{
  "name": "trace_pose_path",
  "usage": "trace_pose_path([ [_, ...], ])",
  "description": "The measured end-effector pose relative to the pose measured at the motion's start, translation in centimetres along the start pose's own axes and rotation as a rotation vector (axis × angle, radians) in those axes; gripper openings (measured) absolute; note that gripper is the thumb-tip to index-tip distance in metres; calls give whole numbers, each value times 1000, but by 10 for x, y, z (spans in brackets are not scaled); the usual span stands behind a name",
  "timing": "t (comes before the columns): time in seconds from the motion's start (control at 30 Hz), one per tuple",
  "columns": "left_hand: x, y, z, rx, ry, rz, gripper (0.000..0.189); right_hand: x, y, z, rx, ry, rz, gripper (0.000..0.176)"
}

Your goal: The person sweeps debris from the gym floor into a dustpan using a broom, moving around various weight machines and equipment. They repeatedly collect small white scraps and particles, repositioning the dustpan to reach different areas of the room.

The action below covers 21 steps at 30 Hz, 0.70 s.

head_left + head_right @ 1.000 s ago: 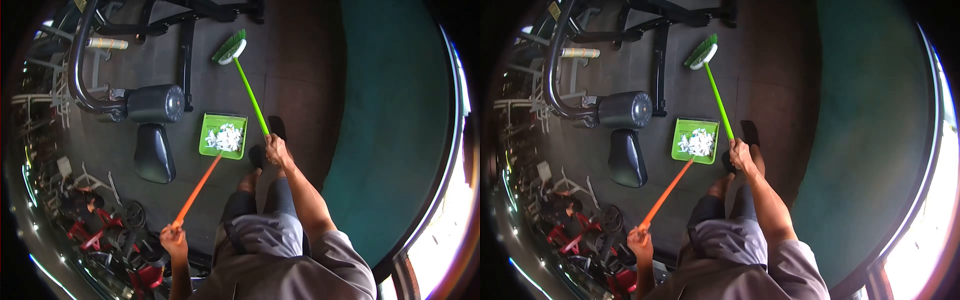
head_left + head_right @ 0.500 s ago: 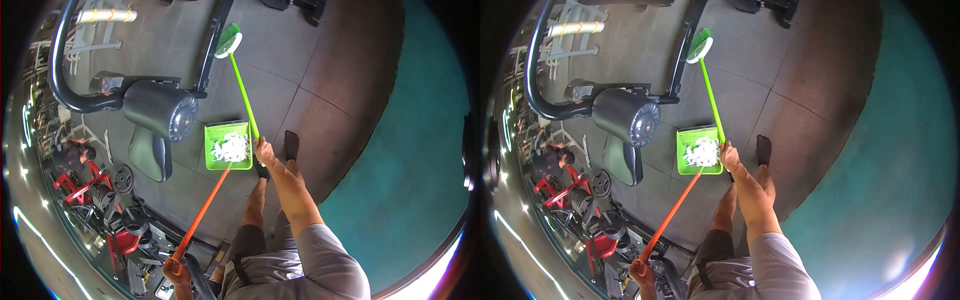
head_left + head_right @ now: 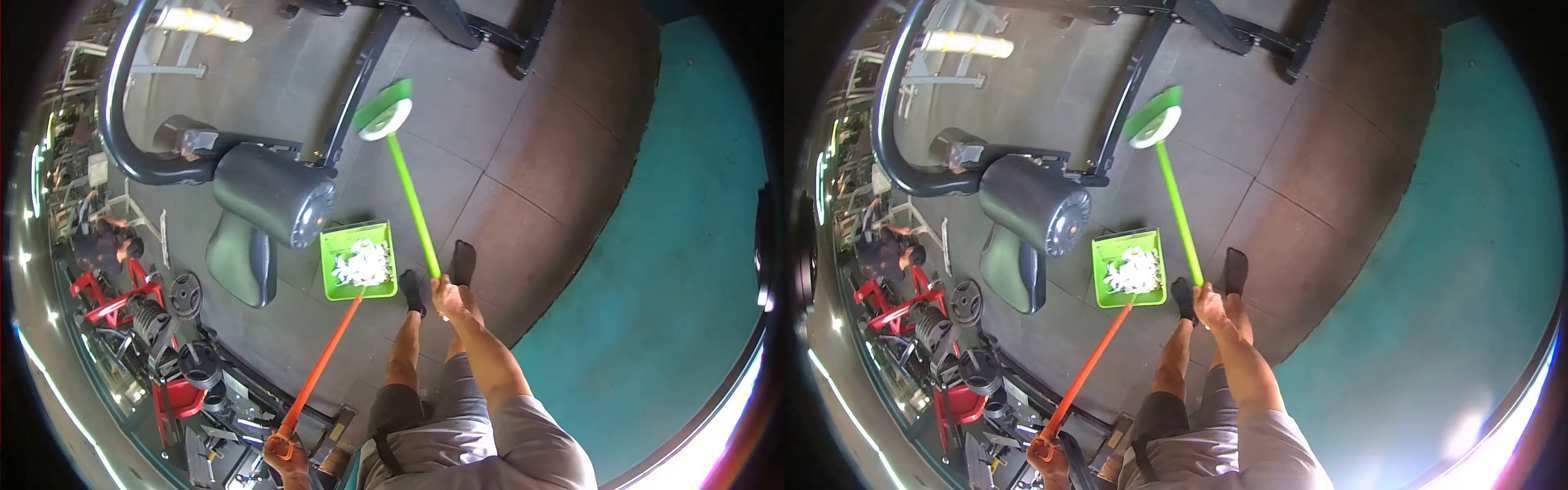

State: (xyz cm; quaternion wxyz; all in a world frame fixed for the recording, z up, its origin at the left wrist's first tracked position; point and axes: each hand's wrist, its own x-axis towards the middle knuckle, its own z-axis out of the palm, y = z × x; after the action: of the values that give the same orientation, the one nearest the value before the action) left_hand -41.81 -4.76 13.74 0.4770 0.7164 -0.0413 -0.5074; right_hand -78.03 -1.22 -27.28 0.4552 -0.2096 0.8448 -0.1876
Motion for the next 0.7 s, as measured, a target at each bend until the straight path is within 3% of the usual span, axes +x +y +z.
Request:
trace_pose_path([
  [0.1,-3,-1,-8,-21,-1,-82,33,-5,-18,-35,-12,-200,39,37],
  [0.2,0,4,-19,9,-30,-70,30,-17,-18,-58,4,-84,-62,35],
  [0.23,-4,5,-16,-7,-24,-62,28,-27,-5,-58,-148,81,-235,34],
  [0.33,-13,7,-30,-26,-16,-21,24,-55,15,-86,-39,-91,-24,32],
  [0.37,-10,6,-42,-15,5,-2,24,-71,20,-100,-65,-47,-191,31],
  [0.43,-4,-4,-58,-46,68,41,23,-103,22,-138,-109,-73,-253,31],
  [0.53,-7,-9,-66,-244,86,15,25,-156,-18,-201,-161,-245,48,32],
  [0.63,-3,-14,-105,-375,105,-12,28,-197,-8,-226,-420,-289,-250,35],
  [0.7,6,-36,-114,-430,159,-1,30,-200,-4,-226,-581,-352,-343,37],
])
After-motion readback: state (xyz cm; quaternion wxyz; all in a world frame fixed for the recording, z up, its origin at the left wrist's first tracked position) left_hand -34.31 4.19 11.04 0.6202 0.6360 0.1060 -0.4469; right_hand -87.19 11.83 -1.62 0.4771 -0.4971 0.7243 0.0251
